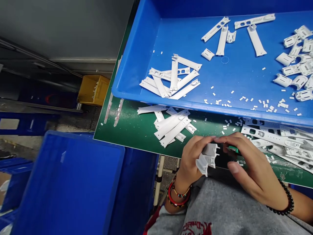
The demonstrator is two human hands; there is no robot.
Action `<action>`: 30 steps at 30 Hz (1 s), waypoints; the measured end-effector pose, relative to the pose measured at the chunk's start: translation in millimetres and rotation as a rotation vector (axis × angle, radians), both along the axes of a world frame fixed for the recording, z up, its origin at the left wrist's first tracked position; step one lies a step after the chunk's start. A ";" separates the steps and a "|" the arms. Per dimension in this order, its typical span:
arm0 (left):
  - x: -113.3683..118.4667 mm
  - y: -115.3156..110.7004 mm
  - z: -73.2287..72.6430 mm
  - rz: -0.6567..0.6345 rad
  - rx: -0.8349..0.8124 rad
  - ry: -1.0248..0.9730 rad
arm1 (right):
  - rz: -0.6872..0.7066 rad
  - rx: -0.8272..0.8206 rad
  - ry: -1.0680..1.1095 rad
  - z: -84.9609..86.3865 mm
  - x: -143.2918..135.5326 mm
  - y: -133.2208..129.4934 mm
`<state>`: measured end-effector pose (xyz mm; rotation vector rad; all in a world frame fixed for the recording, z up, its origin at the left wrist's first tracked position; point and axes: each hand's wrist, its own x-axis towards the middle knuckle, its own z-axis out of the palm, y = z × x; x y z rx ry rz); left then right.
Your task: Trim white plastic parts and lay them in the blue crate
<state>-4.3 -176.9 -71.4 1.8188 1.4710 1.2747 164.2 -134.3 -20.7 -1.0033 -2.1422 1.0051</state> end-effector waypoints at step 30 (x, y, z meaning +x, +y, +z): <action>5.9 0.3 -3.1 0.104 0.059 0.044 | -0.195 0.405 -0.212 5.1 9.3 9.8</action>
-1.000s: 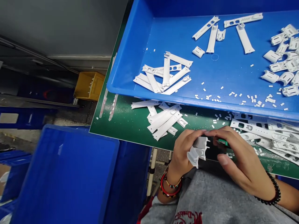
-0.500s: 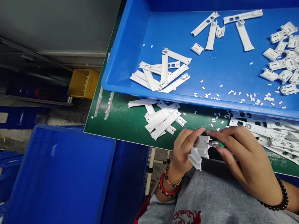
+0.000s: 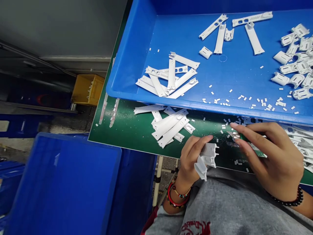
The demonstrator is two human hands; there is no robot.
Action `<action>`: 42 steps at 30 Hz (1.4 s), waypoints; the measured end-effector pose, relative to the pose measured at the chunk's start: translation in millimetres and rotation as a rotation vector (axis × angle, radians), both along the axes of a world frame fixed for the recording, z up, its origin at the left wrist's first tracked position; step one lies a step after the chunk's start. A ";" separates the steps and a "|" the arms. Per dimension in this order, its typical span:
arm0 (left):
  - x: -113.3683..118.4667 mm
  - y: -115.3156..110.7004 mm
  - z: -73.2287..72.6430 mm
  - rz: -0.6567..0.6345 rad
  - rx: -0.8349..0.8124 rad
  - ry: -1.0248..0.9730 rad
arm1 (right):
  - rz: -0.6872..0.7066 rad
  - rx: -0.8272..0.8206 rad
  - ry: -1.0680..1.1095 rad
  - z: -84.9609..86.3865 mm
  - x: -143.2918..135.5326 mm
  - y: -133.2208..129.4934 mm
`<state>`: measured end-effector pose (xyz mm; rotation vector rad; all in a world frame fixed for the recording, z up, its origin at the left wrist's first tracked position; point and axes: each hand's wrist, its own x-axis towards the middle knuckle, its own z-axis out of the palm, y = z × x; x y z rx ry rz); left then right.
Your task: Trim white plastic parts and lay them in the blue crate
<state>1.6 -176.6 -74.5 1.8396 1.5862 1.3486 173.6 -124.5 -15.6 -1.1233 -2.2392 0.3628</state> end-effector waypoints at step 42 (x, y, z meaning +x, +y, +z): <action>4.4 -2.5 -1.4 0.055 -0.026 0.062 | 0.143 -0.114 -0.064 1.9 -16.7 -0.4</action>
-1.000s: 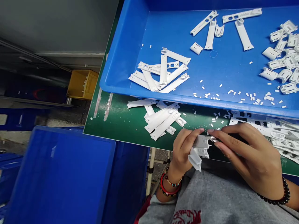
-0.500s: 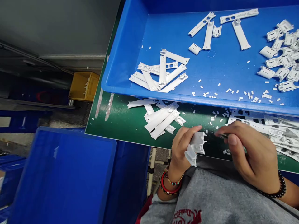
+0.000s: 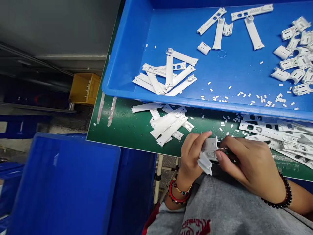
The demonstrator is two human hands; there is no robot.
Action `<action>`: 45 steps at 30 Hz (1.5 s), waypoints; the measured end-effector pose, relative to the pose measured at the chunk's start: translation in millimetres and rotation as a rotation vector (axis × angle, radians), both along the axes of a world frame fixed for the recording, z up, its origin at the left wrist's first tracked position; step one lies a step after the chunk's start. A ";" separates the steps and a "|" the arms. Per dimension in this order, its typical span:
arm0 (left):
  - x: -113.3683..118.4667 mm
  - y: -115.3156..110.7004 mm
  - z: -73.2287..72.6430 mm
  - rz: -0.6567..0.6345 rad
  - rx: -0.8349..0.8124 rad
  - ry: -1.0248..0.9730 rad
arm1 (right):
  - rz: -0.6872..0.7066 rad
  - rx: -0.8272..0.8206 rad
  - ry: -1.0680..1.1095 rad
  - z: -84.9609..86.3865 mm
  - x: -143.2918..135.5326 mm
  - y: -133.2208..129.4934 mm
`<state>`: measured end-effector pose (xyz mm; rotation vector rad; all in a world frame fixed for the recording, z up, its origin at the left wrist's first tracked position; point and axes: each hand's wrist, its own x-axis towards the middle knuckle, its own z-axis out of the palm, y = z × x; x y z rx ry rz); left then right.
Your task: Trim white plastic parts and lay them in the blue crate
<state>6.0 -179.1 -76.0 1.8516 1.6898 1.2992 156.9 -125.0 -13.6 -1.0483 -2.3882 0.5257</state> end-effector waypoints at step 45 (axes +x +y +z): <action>-3.8 2.2 1.7 -0.131 0.001 -0.293 | 0.117 -0.229 0.142 -2.2 14.6 -2.5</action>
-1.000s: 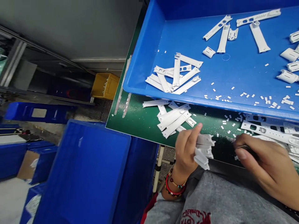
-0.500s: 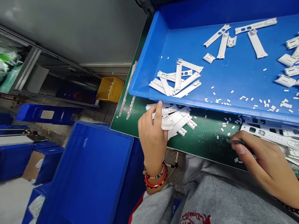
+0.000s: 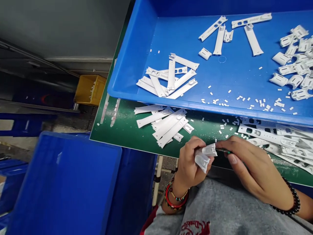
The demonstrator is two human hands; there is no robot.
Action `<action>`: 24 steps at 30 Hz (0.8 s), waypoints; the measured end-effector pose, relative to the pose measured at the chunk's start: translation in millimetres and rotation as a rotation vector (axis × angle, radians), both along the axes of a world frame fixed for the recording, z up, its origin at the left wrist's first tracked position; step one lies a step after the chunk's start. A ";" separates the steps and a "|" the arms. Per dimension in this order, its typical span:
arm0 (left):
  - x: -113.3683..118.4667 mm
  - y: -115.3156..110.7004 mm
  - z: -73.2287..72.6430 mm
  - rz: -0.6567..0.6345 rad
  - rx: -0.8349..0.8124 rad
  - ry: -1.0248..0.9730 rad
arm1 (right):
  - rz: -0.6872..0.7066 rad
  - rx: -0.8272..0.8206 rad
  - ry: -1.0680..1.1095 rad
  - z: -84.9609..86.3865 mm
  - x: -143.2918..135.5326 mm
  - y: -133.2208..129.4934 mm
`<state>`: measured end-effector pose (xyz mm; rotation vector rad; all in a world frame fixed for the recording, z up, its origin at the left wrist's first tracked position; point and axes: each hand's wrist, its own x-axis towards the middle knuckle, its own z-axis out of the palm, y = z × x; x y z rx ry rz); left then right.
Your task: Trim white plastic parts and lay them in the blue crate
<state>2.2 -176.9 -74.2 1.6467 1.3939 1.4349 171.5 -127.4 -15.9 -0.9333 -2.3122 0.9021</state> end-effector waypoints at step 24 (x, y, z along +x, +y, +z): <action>-0.9 2.2 -16.6 -0.056 0.173 -0.136 | -0.172 0.206 -0.050 -4.9 6.4 2.5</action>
